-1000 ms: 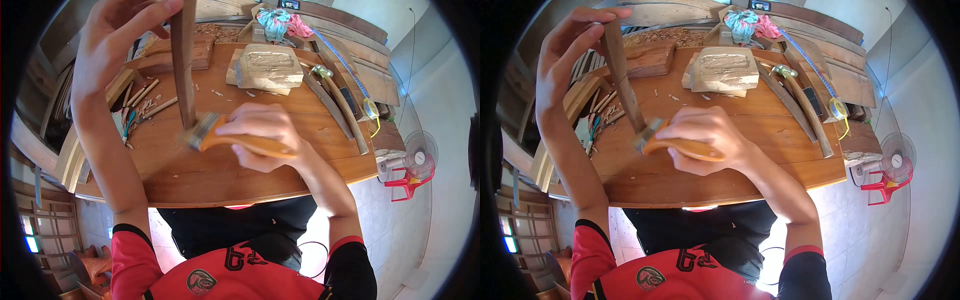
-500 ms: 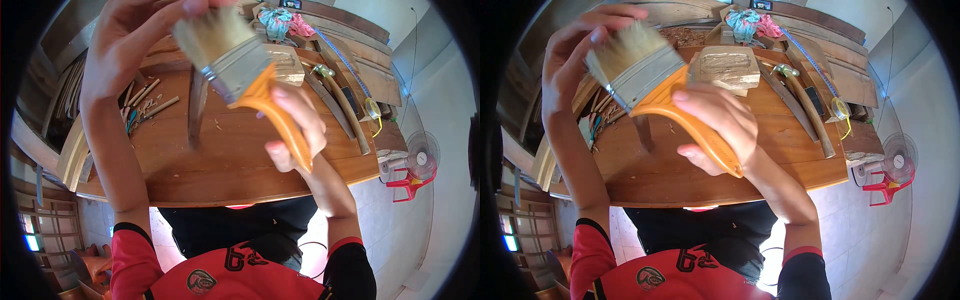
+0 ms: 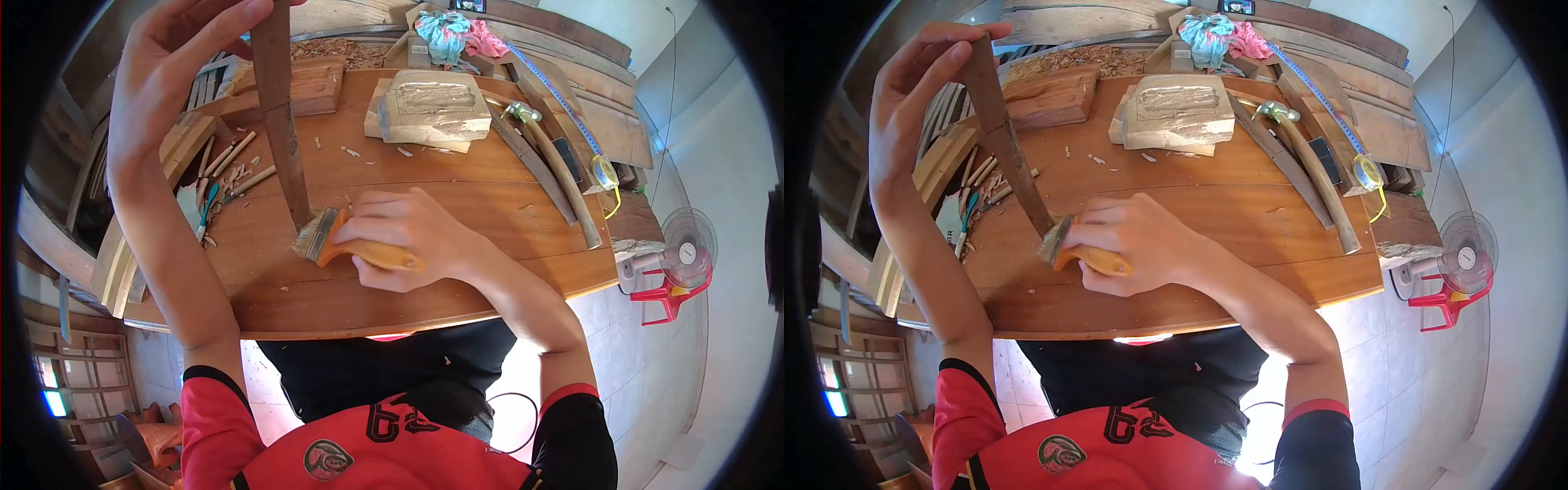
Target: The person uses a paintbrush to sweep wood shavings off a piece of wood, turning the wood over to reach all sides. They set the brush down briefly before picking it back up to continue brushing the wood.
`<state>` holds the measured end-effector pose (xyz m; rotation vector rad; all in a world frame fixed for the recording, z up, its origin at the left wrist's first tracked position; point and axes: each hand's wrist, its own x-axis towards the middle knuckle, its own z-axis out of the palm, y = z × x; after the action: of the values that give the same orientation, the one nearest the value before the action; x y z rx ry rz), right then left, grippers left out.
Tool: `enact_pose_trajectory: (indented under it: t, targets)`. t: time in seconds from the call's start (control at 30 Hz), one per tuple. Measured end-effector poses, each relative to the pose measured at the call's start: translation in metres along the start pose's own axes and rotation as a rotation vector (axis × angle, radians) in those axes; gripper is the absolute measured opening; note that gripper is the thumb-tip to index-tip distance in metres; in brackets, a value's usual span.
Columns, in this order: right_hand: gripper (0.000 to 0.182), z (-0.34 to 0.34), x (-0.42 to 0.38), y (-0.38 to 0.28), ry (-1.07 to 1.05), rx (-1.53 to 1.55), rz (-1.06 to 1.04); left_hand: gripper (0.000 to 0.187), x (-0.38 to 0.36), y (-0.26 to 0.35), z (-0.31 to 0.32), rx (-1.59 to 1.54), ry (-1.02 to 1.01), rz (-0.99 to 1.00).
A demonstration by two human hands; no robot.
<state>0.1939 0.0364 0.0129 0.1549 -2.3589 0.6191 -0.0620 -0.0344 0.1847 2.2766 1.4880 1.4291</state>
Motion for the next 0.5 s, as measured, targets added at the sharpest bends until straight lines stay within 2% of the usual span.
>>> enact_pose_trajectory:
  t: [0.13, 0.2, 0.23, 0.27, 0.33, 0.43, 0.5]
  targets:
    - [0.032, -0.022, 0.009, 0.003, 0.208, 0.034, -0.133, 0.018, 0.0, 0.003, 0.007, -0.069, 0.016, -0.008]
    - [0.036, -0.028, 0.014, 0.0, 0.412, -0.044, -0.24, 0.019, 0.001, 0.004, 0.012, -0.035, 0.03, 0.025]
    - [0.038, -0.03, 0.015, 0.0, 0.515, -0.082, -0.293, 0.018, 0.003, 0.014, 0.016, -0.111, 0.018, -0.042]
    - [0.038, -0.03, 0.011, -0.001, 0.535, -0.121, -0.31, 0.016, 0.007, 0.029, 0.02, -0.187, 0.003, -0.109]
    - [0.04, -0.03, 0.011, -0.006, 0.606, -0.144, -0.292, 0.016, 0.008, 0.032, 0.027, -0.276, 0.024, -0.099]
    - [0.046, -0.028, 0.005, -0.01, 0.675, -0.134, -0.208, 0.016, 0.008, 0.019, 0.046, -0.311, 0.126, 0.016]
    - [0.044, -0.032, 0.009, -0.008, 0.646, -0.169, -0.25, 0.017, 0.009, 0.029, 0.048, -0.278, 0.139, -0.036]
